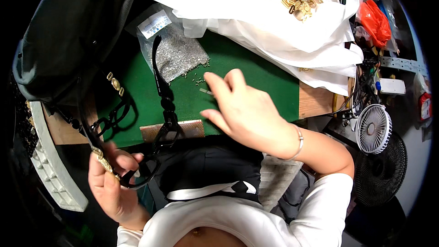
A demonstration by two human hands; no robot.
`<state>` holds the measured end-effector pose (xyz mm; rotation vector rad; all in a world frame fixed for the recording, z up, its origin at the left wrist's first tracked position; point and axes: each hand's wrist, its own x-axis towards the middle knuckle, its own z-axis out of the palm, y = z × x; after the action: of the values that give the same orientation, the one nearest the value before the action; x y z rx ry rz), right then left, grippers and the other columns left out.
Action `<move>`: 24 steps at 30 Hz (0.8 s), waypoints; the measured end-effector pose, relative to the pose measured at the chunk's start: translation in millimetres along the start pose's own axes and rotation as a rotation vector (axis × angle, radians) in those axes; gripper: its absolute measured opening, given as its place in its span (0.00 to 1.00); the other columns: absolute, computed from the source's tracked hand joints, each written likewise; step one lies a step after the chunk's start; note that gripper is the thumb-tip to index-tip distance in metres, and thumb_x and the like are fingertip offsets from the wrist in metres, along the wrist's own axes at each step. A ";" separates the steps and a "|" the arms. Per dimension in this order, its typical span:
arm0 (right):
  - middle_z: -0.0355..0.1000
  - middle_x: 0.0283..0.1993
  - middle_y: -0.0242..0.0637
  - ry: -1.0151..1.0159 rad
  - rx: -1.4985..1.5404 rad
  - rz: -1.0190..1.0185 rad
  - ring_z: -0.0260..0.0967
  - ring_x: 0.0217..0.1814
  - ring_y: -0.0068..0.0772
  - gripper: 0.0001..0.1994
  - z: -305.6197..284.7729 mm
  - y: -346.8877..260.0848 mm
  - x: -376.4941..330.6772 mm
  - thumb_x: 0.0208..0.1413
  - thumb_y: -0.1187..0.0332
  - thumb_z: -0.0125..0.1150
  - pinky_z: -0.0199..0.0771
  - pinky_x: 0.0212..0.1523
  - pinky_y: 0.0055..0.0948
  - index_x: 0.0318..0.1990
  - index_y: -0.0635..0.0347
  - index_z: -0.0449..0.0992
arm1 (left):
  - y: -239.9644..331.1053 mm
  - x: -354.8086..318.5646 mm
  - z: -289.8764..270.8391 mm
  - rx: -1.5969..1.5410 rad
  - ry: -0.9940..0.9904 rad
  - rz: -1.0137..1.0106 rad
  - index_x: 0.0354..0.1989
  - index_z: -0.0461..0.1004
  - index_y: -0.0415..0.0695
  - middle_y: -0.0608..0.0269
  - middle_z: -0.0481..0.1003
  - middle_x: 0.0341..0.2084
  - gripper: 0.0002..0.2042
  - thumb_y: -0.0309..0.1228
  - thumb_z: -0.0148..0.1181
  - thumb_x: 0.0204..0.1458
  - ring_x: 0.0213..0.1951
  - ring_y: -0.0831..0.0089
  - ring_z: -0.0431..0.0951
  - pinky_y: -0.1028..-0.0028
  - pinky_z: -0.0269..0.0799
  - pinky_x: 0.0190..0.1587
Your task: The person repeatedly picks up eyeglass frames and uses a screwdriver to tighten screws on the temples. They handle multiple frames one at a time, placing each back into a white foam rack after adjustment.
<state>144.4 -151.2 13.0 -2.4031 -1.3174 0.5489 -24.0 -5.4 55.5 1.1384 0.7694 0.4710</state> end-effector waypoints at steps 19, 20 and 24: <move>0.61 0.34 0.40 0.163 -0.062 -0.001 0.66 0.26 0.39 0.19 17.1 11.2 -5.0 0.41 0.75 0.55 0.68 0.23 0.31 0.45 0.57 0.67 | -22.2 13.6 -1.9 -0.768 -0.462 -0.633 0.28 0.61 0.39 0.68 0.62 0.09 0.14 0.39 0.41 0.56 0.09 0.82 0.57 0.79 0.58 0.23; 0.61 0.34 0.40 0.155 -0.062 0.002 0.66 0.26 0.39 0.19 16.0 11.1 -4.8 0.41 0.75 0.55 0.68 0.23 0.31 0.45 0.57 0.67 | -25.7 14.0 -0.2 -0.801 -0.482 -0.653 0.28 0.61 0.39 0.67 0.63 0.09 0.13 0.38 0.40 0.57 0.10 0.82 0.58 0.79 0.57 0.23; 0.61 0.33 0.40 0.151 -0.079 0.008 0.67 0.26 0.39 0.18 13.8 10.1 -4.2 0.41 0.76 0.55 0.68 0.23 0.31 0.44 0.57 0.67 | -27.5 18.5 2.8 -0.793 -0.458 -0.698 0.35 0.60 0.38 0.67 0.63 0.10 0.12 0.37 0.39 0.57 0.10 0.83 0.58 0.80 0.58 0.23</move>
<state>142.8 -158.4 -3.0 -2.4600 -1.2878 0.3162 -10.9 -4.5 24.9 0.1748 0.4530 -0.0950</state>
